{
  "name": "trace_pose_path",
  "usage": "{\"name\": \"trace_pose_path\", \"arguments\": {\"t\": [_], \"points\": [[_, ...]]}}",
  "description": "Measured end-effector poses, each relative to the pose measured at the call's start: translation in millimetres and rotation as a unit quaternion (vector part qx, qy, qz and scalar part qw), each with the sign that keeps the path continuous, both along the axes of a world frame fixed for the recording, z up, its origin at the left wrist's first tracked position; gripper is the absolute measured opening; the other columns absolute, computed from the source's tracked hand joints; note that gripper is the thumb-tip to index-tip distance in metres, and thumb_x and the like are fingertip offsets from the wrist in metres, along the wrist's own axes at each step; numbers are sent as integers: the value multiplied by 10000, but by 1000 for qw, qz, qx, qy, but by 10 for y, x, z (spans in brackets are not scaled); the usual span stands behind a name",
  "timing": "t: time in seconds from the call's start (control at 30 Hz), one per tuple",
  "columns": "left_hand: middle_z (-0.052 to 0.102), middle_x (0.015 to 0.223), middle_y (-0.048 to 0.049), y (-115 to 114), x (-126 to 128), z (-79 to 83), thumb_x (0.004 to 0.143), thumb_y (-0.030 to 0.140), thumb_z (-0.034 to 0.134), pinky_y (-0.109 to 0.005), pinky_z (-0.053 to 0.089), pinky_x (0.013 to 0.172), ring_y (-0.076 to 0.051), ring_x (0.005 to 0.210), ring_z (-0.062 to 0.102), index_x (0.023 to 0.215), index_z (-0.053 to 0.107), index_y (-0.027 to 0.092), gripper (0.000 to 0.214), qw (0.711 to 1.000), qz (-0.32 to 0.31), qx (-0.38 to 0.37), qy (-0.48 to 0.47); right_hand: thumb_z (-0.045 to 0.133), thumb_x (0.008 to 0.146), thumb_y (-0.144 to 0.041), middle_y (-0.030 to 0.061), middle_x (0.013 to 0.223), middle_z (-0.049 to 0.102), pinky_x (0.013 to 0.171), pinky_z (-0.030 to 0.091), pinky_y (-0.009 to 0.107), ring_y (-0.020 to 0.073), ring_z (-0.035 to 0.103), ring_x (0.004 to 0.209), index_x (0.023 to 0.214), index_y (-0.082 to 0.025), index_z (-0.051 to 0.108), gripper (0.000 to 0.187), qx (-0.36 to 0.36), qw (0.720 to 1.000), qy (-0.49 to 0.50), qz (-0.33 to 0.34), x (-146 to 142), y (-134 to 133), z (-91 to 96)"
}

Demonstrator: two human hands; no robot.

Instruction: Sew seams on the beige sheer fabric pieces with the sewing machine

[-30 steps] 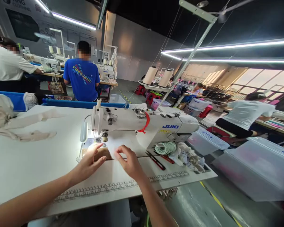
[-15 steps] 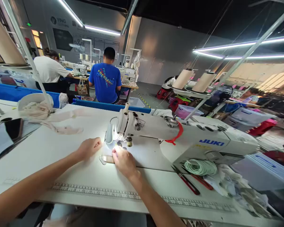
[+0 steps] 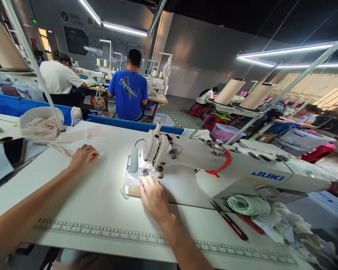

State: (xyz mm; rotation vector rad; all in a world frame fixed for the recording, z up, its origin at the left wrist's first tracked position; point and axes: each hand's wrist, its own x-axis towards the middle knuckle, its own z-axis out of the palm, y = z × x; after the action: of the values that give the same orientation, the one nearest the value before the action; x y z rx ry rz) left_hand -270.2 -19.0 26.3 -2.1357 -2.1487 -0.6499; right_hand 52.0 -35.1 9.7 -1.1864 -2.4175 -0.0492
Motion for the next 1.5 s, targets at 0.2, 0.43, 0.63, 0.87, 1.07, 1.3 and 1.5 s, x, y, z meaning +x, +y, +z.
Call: {"name": "trace_pose_path", "arguments": {"t": [0.2, 0.43, 0.63, 0.87, 1.07, 1.3, 1.5], "points": [[646, 896, -62, -162, 107, -35, 929, 380, 372, -282, 454, 721, -176, 782, 577, 971, 626, 192, 319, 975, -196, -43, -99, 477, 914, -110, 41, 906, 624, 735, 376, 351, 212, 532, 852, 940, -208, 620, 176, 7, 1000, -10, -26, 213, -109, 104], [661, 1112, -116, 48, 9, 39, 863, 435, 438, -399, 436, 922, -286, 1123, 540, 997, 631, 201, 332, 982, -174, -60, -38, 459, 911, -74, 43, 857, 616, 738, 357, 340, 205, 519, 802, 936, -188, 626, 204, 38, 999, 5, -39, 308, -180, 59], [705, 823, -66, 217, 17, 110, 801, 521, 439, -378, 408, 835, -271, 894, 615, 799, 563, 220, 325, 981, -82, -172, 32, 423, 934, -84, 35, 874, 613, 748, 372, 315, 187, 531, 798, 1014, -191, 624, 241, 11, 999, 41, -3, 332, -175, 43], [606, 636, 38, 27, -17, 162, 850, 517, 459, -234, 374, 642, -125, 609, 497, 820, 563, 195, 339, 955, -124, -160, -216, 445, 946, -139, 37, 874, 564, 740, 360, 317, 185, 503, 804, 1082, -203, 623, 233, -15, 1000, -7, 20, 292, -198, 83], [670, 734, 13, -74, 97, 349, 869, 448, 496, -230, 417, 667, -134, 717, 571, 836, 506, 185, 265, 908, -163, -136, -361, 450, 959, -190, 37, 878, 522, 724, 334, 317, 184, 442, 786, 1150, -217, 620, 257, -4, 999, -31, 26, 214, -227, 85], [602, 735, 18, -30, 487, 159, 862, 482, 478, -246, 423, 648, -142, 673, 543, 918, 559, 212, 287, 938, -212, -200, -188, 445, 954, -194, 46, 884, 508, 723, 324, 322, 193, 425, 793, 1086, -205, 640, 236, -8, 999, -35, 32, 214, -229, 70], [641, 870, -16, -82, 443, 190, 840, 444, 483, -242, 438, 664, -162, 761, 578, 1082, 551, 217, 338, 937, -226, -212, -163, 394, 965, -170, 40, 849, 480, 702, 316, 320, 186, 420, 770, 1043, -192, 633, 253, -19, 999, -33, 32, 207, -223, 96]]}}
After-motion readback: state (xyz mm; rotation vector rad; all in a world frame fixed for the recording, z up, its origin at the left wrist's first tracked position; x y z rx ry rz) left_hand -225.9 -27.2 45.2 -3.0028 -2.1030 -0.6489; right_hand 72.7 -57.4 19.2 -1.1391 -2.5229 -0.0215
